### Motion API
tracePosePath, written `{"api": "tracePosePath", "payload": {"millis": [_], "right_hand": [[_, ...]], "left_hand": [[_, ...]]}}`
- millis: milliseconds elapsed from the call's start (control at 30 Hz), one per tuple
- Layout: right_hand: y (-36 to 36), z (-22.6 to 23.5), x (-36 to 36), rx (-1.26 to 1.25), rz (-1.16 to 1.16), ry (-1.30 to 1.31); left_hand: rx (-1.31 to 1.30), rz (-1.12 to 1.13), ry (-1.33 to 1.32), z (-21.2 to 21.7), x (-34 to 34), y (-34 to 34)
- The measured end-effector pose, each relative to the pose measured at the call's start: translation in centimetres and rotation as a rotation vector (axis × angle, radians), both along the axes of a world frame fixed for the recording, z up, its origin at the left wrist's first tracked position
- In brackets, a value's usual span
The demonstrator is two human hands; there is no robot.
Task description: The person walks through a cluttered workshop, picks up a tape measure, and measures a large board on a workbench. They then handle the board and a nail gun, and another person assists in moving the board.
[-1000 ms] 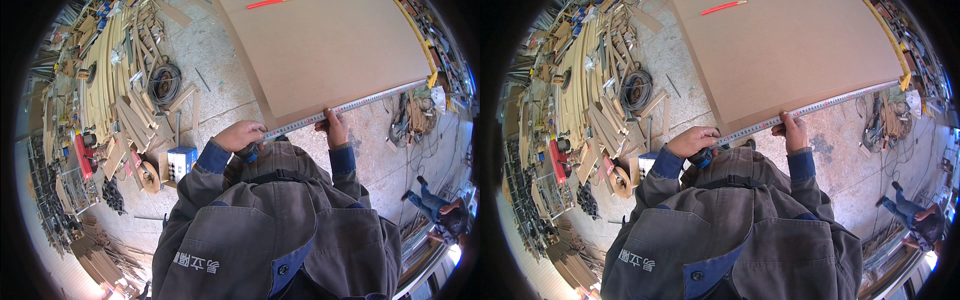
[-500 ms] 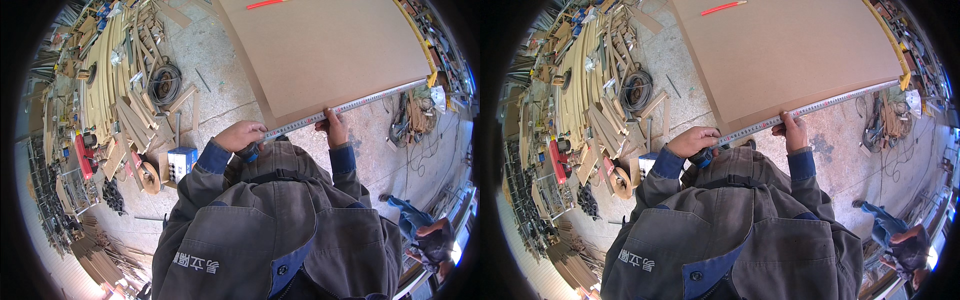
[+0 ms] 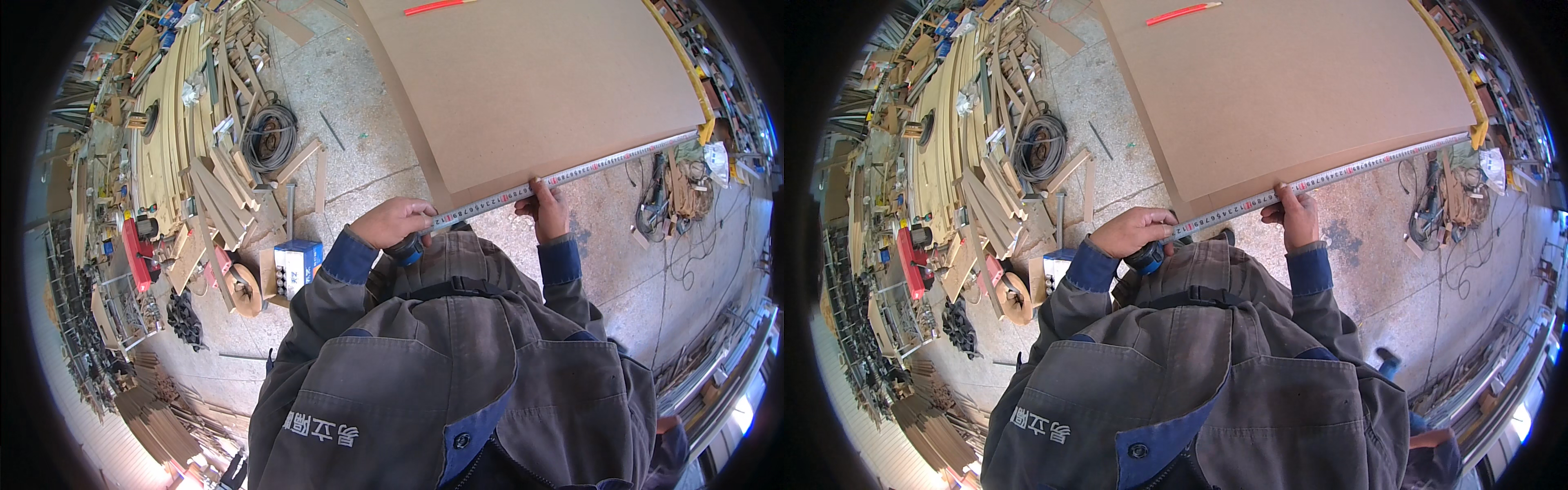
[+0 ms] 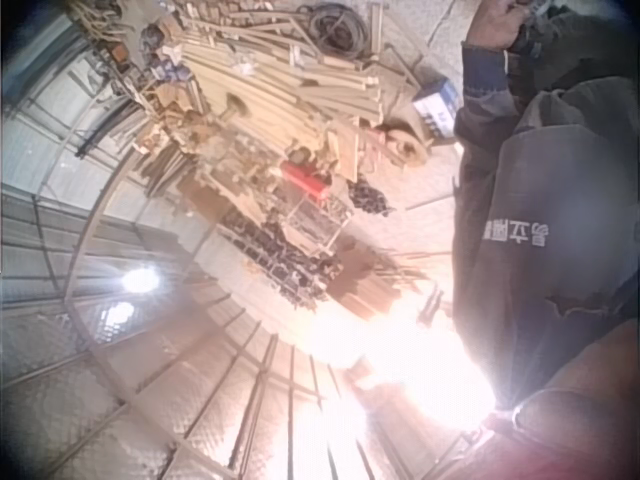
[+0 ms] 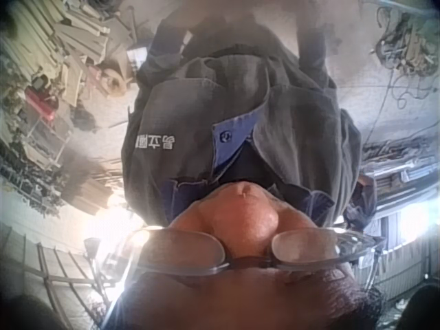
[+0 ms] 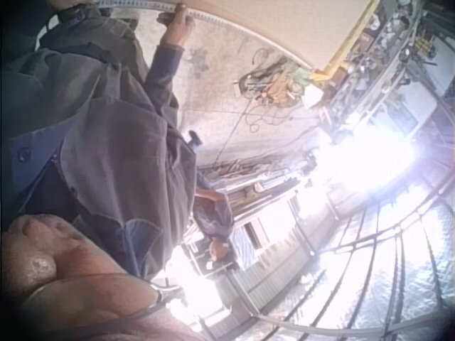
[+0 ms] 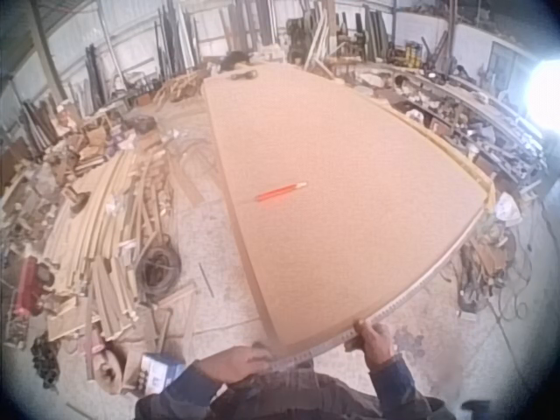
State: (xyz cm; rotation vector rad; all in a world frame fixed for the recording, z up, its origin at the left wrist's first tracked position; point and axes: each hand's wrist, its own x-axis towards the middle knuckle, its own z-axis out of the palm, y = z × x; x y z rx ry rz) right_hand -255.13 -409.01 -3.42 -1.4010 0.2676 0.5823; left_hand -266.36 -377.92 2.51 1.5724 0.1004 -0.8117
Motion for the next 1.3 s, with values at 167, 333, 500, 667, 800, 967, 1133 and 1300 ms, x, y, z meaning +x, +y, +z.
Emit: {"api": "tracePosePath", "payload": {"millis": [167, 333, 500, 667, 800, 967, 1133, 1300], "right_hand": [[0.3, 0.6, -0.1, 0.002, -0.015, -0.005], [0.5, 0.3, -0.3, 0.029, -0.048, -0.028], [0.4, 1.0, -0.3, -0.003, -0.042, -0.005], [-0.2, 0.2, -0.4, -0.001, -0.057, -0.041], [-1.1, 2.7, -0.6, -0.039, -0.014, -0.062], [-2.1, 6.5, -1.8, -0.026, -0.018, -0.185], [-1.1, 9.6, -0.7, -0.029, 0.014, -0.254], [0.2, 9.8, -0.3, -0.011, 0.083, -0.267]], "left_hand": [[0.008, -0.017, -0.021, 0.1, 0.0, 0.1], [0.014, 0.003, -0.027, -0.1, -0.2, 0.0], [0.005, 0.0, 0.005, -0.1, 0.0, -0.1], [0.098, -0.047, -0.062, 0.1, 0.1, -0.5], [0.085, 0.023, -0.035, 1.4, -0.3, -1.4], [0.094, 0.03, -0.074, 5.3, -0.4, -2.0], [0.111, 0.058, -0.16, 8.1, 0.0, -3.3], [0.228, 0.036, -0.239, 9.0, 0.0, -3.8]]}}
